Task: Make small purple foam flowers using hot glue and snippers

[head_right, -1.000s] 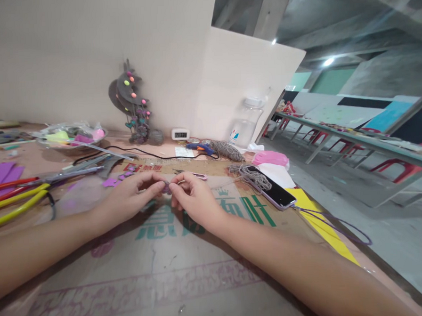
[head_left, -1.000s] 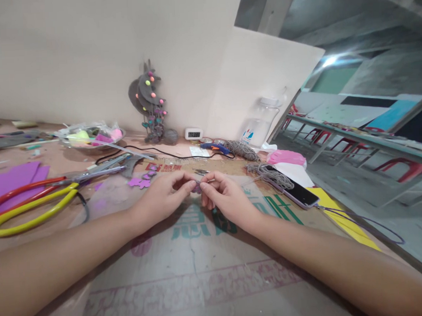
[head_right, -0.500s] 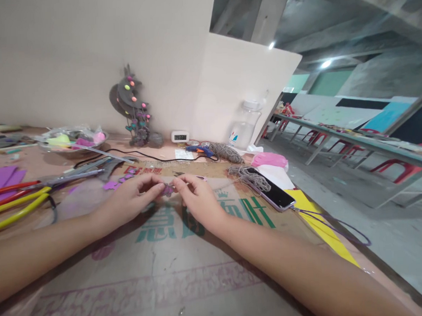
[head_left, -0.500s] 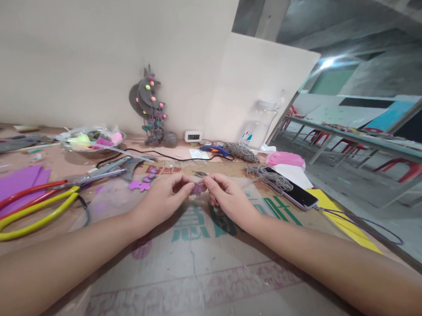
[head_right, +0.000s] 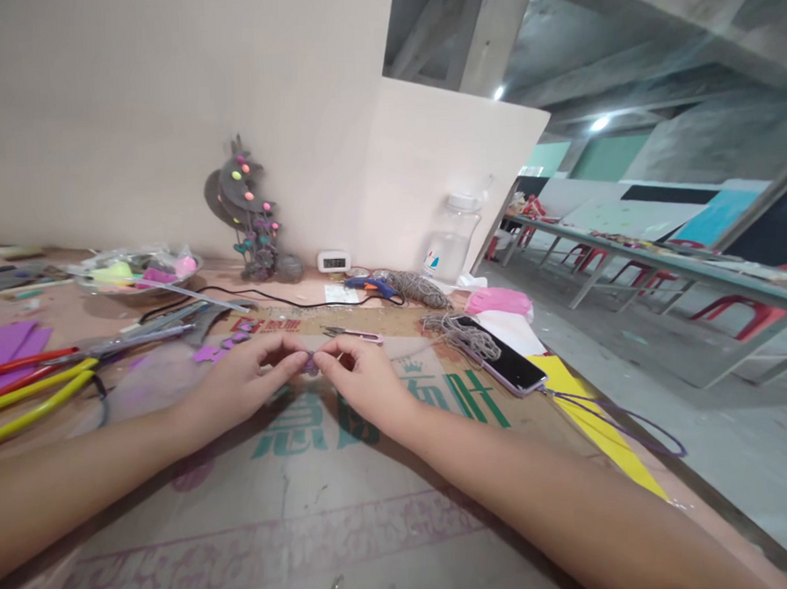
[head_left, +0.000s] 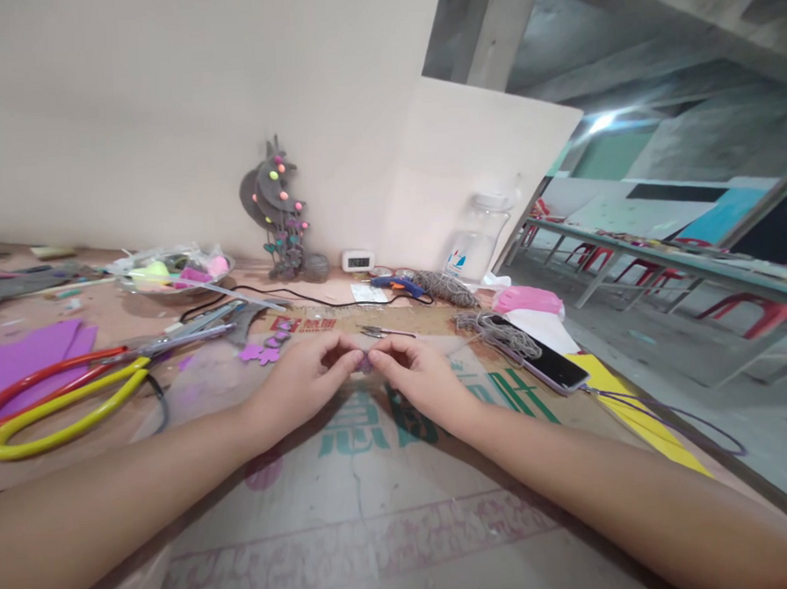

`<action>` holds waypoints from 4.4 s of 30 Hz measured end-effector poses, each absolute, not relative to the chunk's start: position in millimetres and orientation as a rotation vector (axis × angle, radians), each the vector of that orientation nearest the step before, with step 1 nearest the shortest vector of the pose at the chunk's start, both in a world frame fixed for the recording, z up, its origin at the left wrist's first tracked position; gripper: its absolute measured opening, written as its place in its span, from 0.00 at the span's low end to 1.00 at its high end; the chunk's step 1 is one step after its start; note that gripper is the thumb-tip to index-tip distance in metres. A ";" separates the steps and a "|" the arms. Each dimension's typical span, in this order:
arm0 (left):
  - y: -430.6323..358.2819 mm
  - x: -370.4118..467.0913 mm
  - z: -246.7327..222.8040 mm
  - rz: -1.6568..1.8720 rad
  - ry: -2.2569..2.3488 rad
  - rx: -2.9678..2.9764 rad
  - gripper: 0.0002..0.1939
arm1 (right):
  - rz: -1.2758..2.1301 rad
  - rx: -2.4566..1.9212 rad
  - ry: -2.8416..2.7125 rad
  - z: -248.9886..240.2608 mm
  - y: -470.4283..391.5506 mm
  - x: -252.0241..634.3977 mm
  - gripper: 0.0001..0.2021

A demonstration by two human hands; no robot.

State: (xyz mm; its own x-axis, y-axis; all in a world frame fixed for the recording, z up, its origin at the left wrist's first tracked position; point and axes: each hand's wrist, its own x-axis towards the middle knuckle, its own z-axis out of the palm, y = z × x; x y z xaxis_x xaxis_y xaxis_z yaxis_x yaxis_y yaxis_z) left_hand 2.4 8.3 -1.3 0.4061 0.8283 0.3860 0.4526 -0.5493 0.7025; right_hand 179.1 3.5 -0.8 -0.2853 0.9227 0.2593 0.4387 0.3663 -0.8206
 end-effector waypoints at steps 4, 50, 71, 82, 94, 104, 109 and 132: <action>8.8 2.0 -0.7 0.996 1.046 2.125 0.12 | 0.716 -1.187 -1.877 -1.8 6.5 179.9 0.09; 25.2 6.6 -11.5 0.918 1.063 1.818 0.10 | 0.396 -1.698 -1.777 18.8 183.3 221.5 0.14; 26.5 4.5 -15.0 1.004 1.140 1.691 0.09 | 0.638 -1.291 -1.836 21.0 28.2 233.4 0.13; 23.7 1.8 -6.8 1.035 1.216 1.725 0.08 | 0.729 -1.276 -1.970 9.7 -1.5 234.1 0.10; 22.0 1.9 -4.5 1.006 1.221 1.732 0.08 | 0.565 -1.308 -2.035 6.4 -0.4 230.5 0.12; 22.2 2.0 -6.7 1.019 1.210 1.765 0.08 | 0.533 -1.357 -2.065 4.4 0.9 231.1 0.13; 21.1 1.9 -5.7 1.012 1.222 1.765 0.07 | 0.535 -1.394 -2.071 4.3 0.4 231.2 0.13; 20.4 1.7 -4.7 0.986 1.226 1.765 0.07 | 0.530 -1.375 -2.061 2.9 0.5 230.7 0.13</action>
